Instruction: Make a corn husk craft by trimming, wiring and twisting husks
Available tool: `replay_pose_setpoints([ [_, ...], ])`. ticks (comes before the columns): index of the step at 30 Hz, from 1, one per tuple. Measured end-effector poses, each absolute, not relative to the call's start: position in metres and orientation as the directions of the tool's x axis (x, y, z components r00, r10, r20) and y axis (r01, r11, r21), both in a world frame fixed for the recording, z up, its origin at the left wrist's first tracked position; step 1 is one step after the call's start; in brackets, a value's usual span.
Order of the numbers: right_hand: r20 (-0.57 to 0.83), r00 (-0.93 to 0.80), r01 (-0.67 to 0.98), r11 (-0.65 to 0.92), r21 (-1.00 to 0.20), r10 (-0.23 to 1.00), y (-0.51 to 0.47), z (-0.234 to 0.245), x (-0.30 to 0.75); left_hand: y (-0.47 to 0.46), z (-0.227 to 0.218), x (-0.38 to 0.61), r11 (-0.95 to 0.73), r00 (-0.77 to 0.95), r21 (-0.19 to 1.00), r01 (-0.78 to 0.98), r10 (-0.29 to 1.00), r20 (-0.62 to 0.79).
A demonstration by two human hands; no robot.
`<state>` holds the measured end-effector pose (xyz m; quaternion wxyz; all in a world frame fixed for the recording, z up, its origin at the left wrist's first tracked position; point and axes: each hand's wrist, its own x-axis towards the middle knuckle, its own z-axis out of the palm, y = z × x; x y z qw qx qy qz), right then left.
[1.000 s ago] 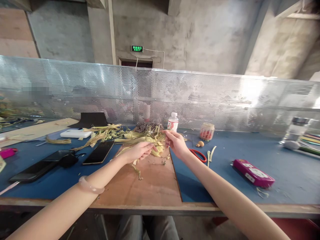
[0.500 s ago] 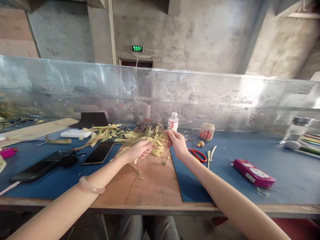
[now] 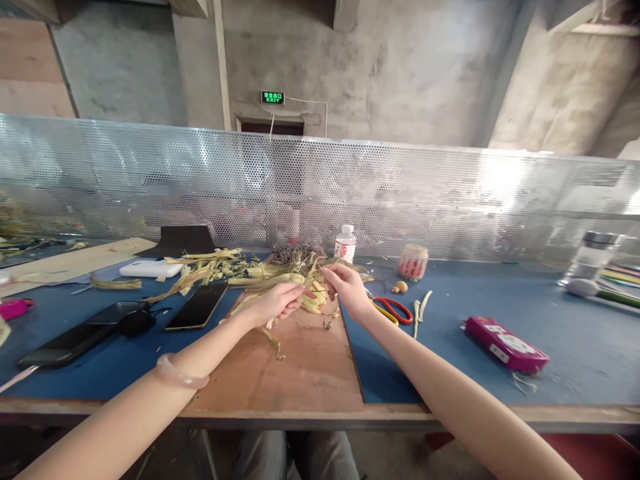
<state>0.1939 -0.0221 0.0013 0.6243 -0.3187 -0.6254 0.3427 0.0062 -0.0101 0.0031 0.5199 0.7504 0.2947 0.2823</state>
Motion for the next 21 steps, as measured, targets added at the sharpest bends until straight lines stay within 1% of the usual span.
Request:
replay_pose_setpoints([
  [5, 0.555, -0.009, -0.053, 0.554, -0.831, 0.832, -0.018, -0.005, 0.195, -0.009, 0.001, 0.007, -0.309, 0.658, 0.942, 0.129, 0.738, 0.151],
  [8, 0.538, -0.008, -0.020, 0.538, -0.843, 0.843, -0.018, -0.005, 0.194, -0.007, 0.000, 0.007, -0.313, 0.630, 0.942, 0.121, 0.758, 0.170],
  [10, 0.535, -0.025, 0.080, 0.535, -0.841, 0.845, -0.016, -0.003, 0.196, -0.005, -0.001, 0.007, -0.324, 0.609, 0.939, 0.118, 0.770, 0.189],
  [11, 0.536, -0.035, 0.178, 0.533, -0.827, 0.843, -0.014, -0.001, 0.198, -0.004, -0.001, 0.007, -0.332, 0.596, 0.937, 0.114, 0.777, 0.203],
  [12, 0.540, -0.046, 0.325, 0.523, -0.788, 0.841, -0.012, 0.000, 0.202, -0.003, -0.001, 0.007, -0.340, 0.578, 0.934, 0.108, 0.786, 0.219],
  [13, 0.535, -0.067, 0.521, 0.487, -0.701, 0.842, -0.010, 0.002, 0.208, -0.003, -0.001, 0.007, -0.347, 0.559, 0.933, 0.102, 0.795, 0.235],
  [14, 0.520, -0.081, 0.716, 0.413, -0.563, 0.850, -0.008, 0.003, 0.216, -0.002, -0.001, 0.006, -0.350, 0.540, 0.932, 0.096, 0.804, 0.247],
  [15, 0.491, -0.101, 0.885, 0.304, -0.353, 0.865, -0.006, 0.004, 0.226, -0.001, -0.001, 0.006, -0.350, 0.525, 0.932, 0.091, 0.812, 0.254],
  [16, 0.419, -0.116, 0.981, 0.169, -0.092, 0.901, -0.005, 0.003, 0.238, -0.001, 0.000, 0.006, -0.348, 0.515, 0.933, 0.086, 0.818, 0.258],
  [17, 0.364, -0.094, 0.993, 0.112, -0.026, 0.927, -0.005, 0.002, 0.250, 0.000, 0.000, 0.005, -0.346, 0.511, 0.935, 0.082, 0.820, 0.258],
  [21, 0.226, 0.034, 0.997, -0.047, 0.057, 0.974, -0.010, -0.010, 0.293, 0.001, 0.003, 0.004, -0.364, 0.494, 0.928, 0.080, 0.823, 0.280],
])
